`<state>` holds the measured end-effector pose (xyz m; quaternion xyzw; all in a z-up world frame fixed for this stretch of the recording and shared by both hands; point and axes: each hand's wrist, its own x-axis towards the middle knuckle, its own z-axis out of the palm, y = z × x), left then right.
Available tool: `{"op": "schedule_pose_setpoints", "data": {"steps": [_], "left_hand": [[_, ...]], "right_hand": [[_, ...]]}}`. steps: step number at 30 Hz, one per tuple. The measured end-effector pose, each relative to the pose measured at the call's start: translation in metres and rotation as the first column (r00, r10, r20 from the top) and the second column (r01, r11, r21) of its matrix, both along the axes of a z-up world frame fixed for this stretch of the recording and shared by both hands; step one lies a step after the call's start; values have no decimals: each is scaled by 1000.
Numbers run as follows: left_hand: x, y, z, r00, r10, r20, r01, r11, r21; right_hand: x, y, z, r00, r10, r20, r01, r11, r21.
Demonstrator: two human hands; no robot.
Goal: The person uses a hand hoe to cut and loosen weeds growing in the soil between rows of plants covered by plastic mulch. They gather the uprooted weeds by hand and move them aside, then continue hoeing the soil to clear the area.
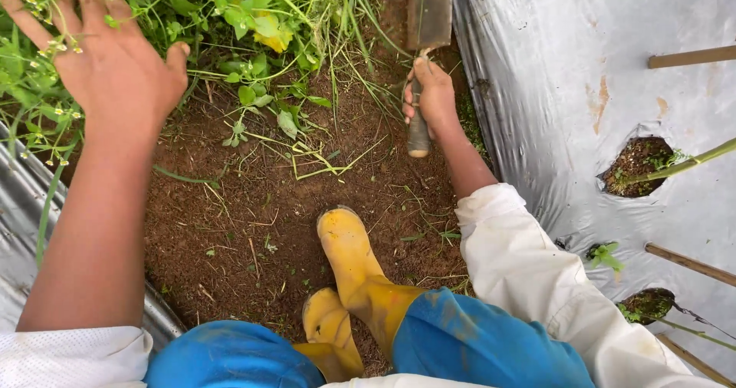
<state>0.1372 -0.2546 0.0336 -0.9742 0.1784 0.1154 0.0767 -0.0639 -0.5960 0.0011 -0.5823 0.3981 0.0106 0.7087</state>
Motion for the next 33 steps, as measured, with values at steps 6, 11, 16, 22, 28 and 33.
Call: {"op": "schedule_pose_setpoints", "data": {"steps": [6, 11, 16, 22, 28, 33], "left_hand": [[14, 69, -86, 925, -206, 318, 102, 943, 315], [20, 103, -100, 964, -115, 241, 61, 974, 220], [20, 123, -110, 981, -73, 182, 33, 977, 212], [21, 132, -116, 987, -68, 147, 40, 982, 186], [22, 131, -116, 992, -52, 114, 30, 982, 188], [23, 134, -122, 999, 1, 50, -9, 987, 161]], "right_hand": [[4, -2, -5, 969, 222, -106, -231, 969, -87], [12, 4, -11, 989, 117, -87, -108, 988, 106], [1, 11, -10, 995, 81, -57, -76, 994, 83], [-22, 12, -15, 969, 241, -50, -213, 923, 321], [-28, 17, -12, 934, 351, -65, -325, 912, 249], [-30, 29, -25, 997, 18, -75, 1, 971, 239]]}}
